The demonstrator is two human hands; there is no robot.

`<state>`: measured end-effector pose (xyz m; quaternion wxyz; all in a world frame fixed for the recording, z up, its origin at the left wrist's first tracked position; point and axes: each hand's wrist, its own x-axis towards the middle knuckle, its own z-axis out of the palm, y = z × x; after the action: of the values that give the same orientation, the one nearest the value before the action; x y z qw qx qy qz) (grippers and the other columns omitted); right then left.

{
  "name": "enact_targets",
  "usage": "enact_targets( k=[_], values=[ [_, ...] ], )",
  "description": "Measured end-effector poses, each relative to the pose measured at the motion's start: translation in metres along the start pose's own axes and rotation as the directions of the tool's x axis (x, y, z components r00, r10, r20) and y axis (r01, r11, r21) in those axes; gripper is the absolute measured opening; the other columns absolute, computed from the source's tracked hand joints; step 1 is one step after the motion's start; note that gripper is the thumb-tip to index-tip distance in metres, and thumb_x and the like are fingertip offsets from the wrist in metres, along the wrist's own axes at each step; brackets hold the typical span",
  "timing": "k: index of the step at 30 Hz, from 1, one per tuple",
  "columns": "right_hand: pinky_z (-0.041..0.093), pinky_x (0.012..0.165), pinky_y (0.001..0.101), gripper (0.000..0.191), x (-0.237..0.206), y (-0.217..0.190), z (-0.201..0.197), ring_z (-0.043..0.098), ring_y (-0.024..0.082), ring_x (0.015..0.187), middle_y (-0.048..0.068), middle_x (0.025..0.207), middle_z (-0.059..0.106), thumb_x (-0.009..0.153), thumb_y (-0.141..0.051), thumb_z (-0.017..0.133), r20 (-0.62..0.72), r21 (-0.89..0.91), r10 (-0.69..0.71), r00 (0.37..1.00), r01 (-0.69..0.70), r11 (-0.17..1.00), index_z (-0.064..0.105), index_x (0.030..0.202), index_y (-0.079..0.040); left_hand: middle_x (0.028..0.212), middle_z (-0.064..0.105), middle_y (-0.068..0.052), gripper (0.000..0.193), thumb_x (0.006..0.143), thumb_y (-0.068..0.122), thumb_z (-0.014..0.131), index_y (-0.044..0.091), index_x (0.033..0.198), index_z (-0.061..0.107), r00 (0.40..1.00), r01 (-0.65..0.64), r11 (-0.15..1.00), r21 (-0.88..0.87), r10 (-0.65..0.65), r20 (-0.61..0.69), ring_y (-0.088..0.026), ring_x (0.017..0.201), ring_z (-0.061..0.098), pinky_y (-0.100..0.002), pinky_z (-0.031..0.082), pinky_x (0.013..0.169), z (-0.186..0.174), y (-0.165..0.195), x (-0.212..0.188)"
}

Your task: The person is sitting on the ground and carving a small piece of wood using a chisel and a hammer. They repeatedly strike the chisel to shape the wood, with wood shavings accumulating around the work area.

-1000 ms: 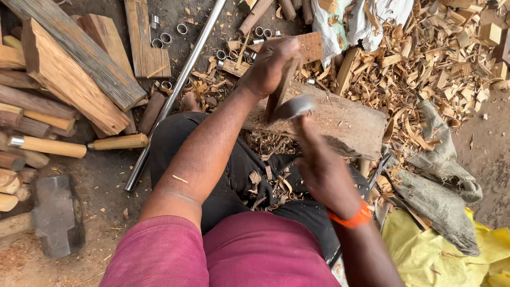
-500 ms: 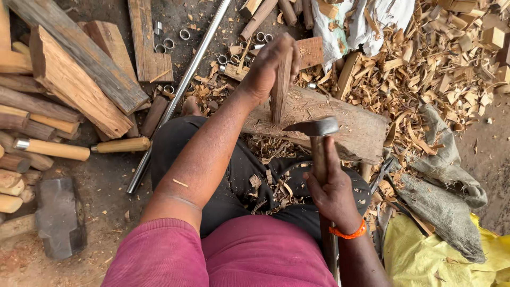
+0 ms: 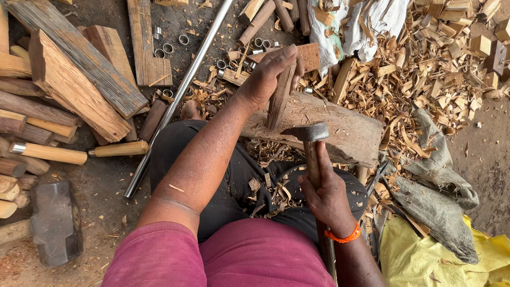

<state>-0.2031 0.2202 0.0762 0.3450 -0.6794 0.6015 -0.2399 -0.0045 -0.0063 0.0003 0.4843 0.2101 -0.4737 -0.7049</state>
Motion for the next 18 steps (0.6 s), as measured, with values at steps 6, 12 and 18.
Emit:
enact_targets(
  k=[6,12,18],
  values=[
    [0.059,0.088,0.0311,0.095,0.012,-0.014,-0.010,0.072,0.020,0.110,0.017,0.138,0.066,0.085,0.002,0.072,0.046,0.006,0.115,0.992,-0.115,0.993,0.020,0.163,-0.011,0.075,0.060,-0.006,0.044,0.095,0.057,0.057,0.013,0.090,0.060,0.996,-0.078,0.978,-0.193,0.086,0.036,-0.015,0.063,0.060,-0.038,0.055,0.056,0.002,0.011,-0.006],
    [0.055,0.073,0.0311,0.090,0.016,-0.060,-0.068,0.065,0.015,0.093,0.011,0.129,0.065,0.089,0.011,0.072,0.024,0.072,-0.150,0.988,0.148,0.986,0.031,0.165,-0.016,0.078,0.059,-0.004,0.044,0.098,0.052,0.051,0.011,0.087,0.063,0.976,-0.186,0.982,0.008,0.184,0.114,-0.015,0.073,0.057,-0.036,0.052,0.070,0.003,0.007,-0.007],
    [0.054,0.069,0.0292,0.091,0.005,-0.097,-0.090,0.057,0.014,0.085,0.009,0.124,0.058,0.091,0.011,0.070,-0.205,0.288,-0.127,0.970,0.184,0.940,0.028,0.166,-0.018,0.079,0.057,-0.004,0.040,0.098,0.046,0.049,0.010,0.085,0.062,0.975,-0.160,0.987,-0.003,0.159,0.155,-0.017,0.077,0.059,-0.037,0.053,0.074,0.003,0.001,-0.005]
  ],
)
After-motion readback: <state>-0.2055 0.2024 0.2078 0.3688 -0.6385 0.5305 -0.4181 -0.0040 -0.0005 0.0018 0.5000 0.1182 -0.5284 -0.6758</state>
